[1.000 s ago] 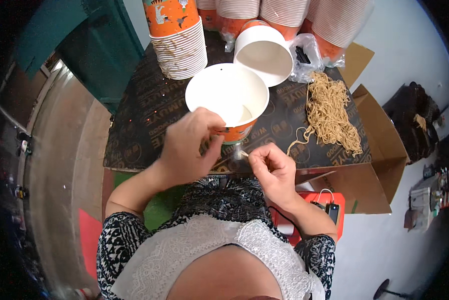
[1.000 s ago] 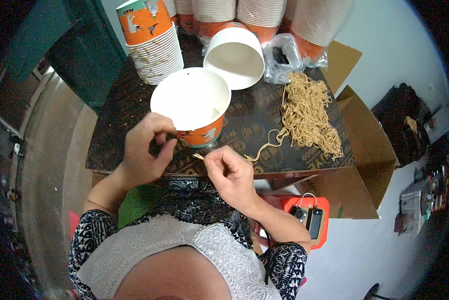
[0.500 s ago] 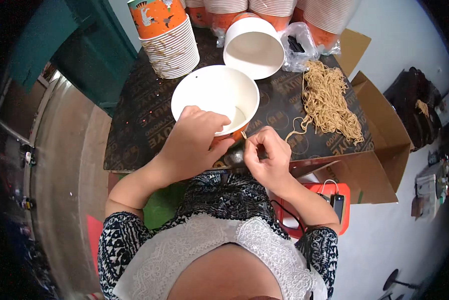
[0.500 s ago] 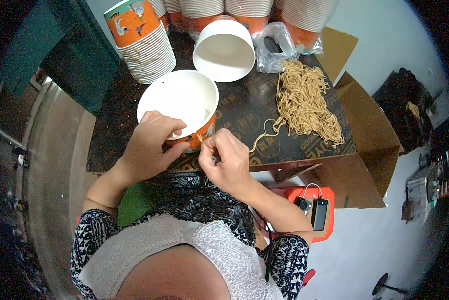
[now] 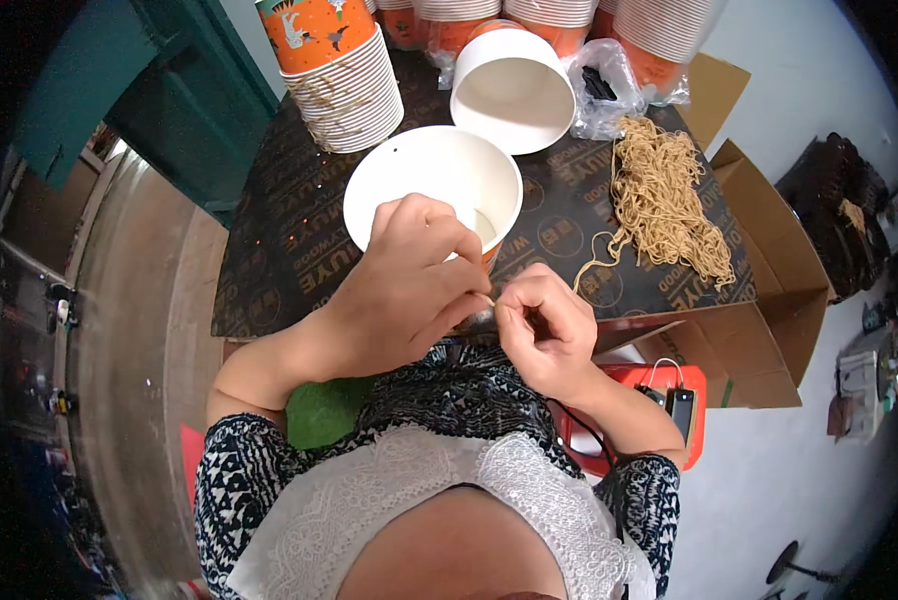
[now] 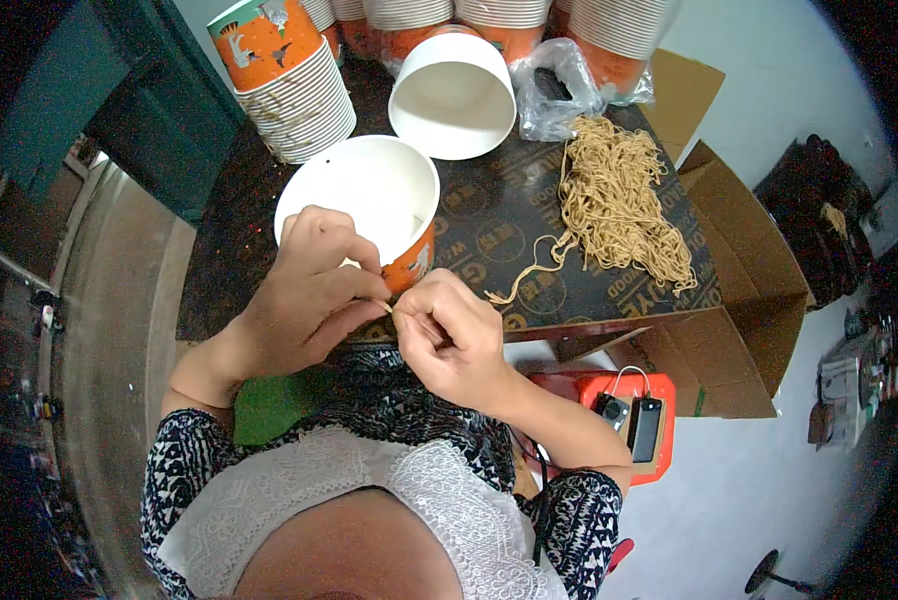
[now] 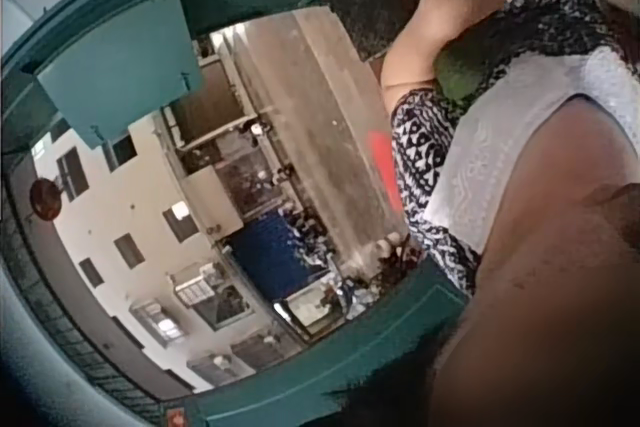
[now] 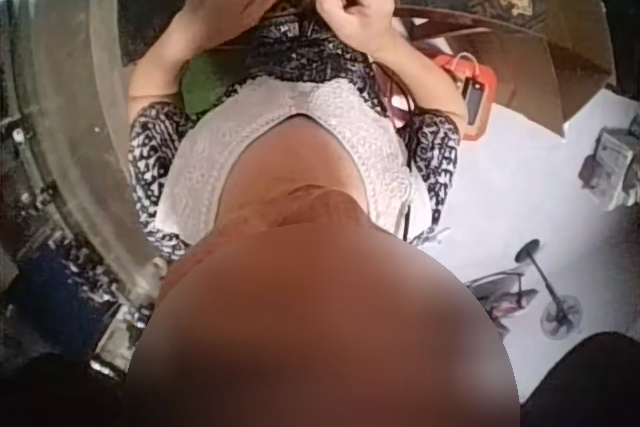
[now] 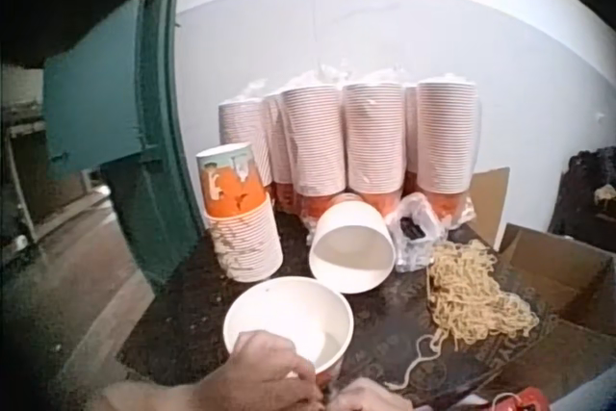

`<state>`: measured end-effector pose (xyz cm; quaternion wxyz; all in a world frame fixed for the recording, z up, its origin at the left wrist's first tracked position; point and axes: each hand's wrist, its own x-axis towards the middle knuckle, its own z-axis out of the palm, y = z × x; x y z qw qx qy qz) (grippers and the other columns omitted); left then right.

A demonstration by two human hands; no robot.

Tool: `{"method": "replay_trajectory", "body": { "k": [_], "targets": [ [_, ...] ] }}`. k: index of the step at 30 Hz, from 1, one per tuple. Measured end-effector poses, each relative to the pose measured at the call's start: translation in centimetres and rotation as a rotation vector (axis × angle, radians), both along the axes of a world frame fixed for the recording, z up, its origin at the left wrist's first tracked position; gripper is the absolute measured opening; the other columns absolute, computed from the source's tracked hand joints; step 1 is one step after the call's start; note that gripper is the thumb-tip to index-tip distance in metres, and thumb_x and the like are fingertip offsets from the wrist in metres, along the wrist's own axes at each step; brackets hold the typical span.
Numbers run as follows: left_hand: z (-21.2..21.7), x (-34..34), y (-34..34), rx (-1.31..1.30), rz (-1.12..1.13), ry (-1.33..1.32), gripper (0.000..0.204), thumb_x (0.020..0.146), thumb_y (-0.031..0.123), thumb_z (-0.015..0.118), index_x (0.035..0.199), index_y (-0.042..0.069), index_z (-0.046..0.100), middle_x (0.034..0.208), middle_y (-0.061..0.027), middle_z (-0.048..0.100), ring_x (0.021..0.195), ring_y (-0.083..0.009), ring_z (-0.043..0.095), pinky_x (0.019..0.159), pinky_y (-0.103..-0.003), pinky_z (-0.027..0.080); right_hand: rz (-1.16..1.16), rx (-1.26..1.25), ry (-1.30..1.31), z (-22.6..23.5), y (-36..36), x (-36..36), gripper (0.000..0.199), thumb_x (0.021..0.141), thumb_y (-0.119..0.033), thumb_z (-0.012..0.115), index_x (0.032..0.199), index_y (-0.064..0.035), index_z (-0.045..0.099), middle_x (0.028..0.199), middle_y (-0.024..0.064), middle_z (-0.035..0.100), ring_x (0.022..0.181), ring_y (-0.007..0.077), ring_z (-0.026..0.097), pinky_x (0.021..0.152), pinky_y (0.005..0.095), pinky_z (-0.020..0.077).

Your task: Attaching strings to paper cups at a manufacturing workbench.

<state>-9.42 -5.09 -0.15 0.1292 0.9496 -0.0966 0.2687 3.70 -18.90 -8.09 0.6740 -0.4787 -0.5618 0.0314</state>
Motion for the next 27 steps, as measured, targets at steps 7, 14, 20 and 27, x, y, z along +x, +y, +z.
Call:
{"method": "replay_trajectory", "body": {
  "k": [7, 14, 20, 27],
  "targets": [
    [0.0, -0.3, -0.4, -0.044, -0.011, 0.02, 0.017, 0.074, 0.003, 0.069, 0.087, 0.006, 0.058, 0.094, -0.0051, 0.056, 0.096, -0.0274, 0.05, 0.085, -0.04, 0.034, 0.056, -0.139, 0.125, -0.2, -0.8, -0.8, 0.004, 0.089, 0.001, 0.064, 0.092, -0.0014, 0.062, 0.058, -0.0028, 0.049, 0.051, 0.0038, 0.044, 0.049, 0.0214, 0.037],
    [0.0, -0.5, -0.7, -0.088, -0.054, 0.031, 0.021, 0.07, -0.003, 0.068, 0.081, 0.007, 0.053, 0.095, -0.0054, 0.055, 0.095, -0.027, 0.05, 0.085, -0.04, 0.033, 0.201, -0.277, 0.304, -0.3, -1.1, -1.1, 0.008, 0.093, -0.007, 0.064, 0.095, 0.0006, 0.062, 0.066, -0.0054, 0.055, 0.058, 0.0008, 0.044, 0.051, 0.02, 0.037],
    [0.1, -0.7, -0.3, -0.105, -0.066, 0.05, 0.024, 0.07, -0.004, 0.068, 0.086, 0.007, 0.055, 0.095, -0.0055, 0.054, 0.094, -0.0279, 0.05, 0.085, -0.039, 0.034, 0.266, -0.288, 0.452, -0.2, -1.0, -1.4, 0.005, 0.094, -0.004, 0.062, 0.092, 0.0009, 0.06, 0.074, -0.008, 0.052, 0.064, -0.001, 0.04, 0.057, 0.0163, 0.0319],
    [1.1, 0.6, 2.3, -0.109, 0.151, -0.008, 0.006, 0.085, 0.001, 0.062, 0.09, 0.003, 0.063, 0.087, -0.0098, 0.067, 0.086, -0.0268, 0.064, 0.084, -0.035, 0.046, -0.05, -0.193, 0.323, -2.4, 0.9, -0.5, 0.007, 0.087, 0.004, 0.062, 0.084, -0.0005, 0.058, 0.06, -0.0086, 0.041, 0.054, -0.0012, 0.035, 0.049, 0.0175, 0.0309]
  ]
}}
